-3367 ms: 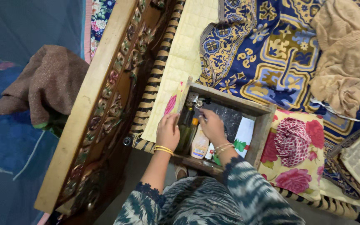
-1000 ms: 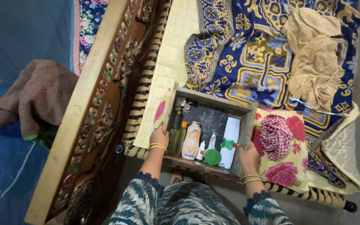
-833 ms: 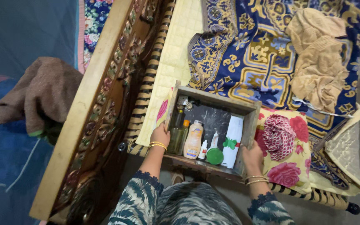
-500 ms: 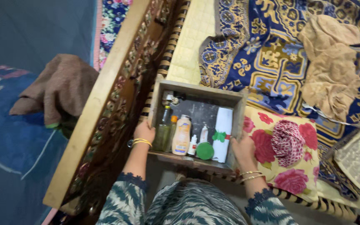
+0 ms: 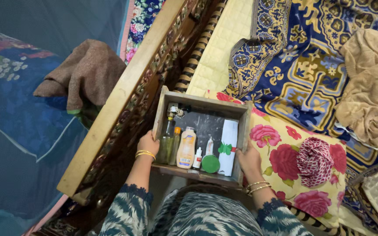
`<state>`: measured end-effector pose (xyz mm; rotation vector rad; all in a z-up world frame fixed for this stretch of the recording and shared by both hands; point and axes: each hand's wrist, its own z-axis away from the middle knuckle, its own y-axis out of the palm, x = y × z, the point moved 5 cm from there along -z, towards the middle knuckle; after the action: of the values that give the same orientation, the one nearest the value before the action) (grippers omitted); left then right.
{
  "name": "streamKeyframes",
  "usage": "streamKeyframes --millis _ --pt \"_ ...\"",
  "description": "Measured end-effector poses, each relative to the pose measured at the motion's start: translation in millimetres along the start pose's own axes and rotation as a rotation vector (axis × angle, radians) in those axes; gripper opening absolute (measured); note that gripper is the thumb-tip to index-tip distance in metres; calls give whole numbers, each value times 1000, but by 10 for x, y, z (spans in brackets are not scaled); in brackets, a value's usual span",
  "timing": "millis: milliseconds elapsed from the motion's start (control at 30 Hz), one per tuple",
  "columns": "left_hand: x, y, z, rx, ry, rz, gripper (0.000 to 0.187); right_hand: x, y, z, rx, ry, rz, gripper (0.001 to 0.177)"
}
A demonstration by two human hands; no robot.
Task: The person removes a drawer from a wooden dresser, empties its contents onto a nearby bed, wipes the drawer interior with a cloth, and then places the items back into the drawer before returning it to the dresser. The person then opens a second drawer and removes a cloth item.
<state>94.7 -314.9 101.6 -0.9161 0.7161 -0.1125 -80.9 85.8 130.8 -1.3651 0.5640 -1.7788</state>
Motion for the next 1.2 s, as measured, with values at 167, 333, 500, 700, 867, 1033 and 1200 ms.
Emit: streamKeyframes --millis 167,333,500,700,867,1033,1200 --pt "-189 -233 256 -10 22 28 33 57 -234 -98 18 -40 125 52" --pt "-620 -818 678 -68 112 72 35 526 -847 -336 -14 -179 135 48" --pt "-706 -1585 1188 -202 138 129 32 1502 -1333 -470 2 -481 246 49" --pt "-65 -2312 1492 -284 -88 90 35 2973 -834 -554 127 -737 350 50" --pt "575 -2595 1576 -571 -42 133 35 4000 20 -446 216 -870 192 61" --pt "1097 -2525 1496 -641 -216 288 32 4568 708 -317 273 -992 229 48" --pt "1288 -2512 1442 -717 -281 232 32 4934 1168 -275 260 -1059 207 47"
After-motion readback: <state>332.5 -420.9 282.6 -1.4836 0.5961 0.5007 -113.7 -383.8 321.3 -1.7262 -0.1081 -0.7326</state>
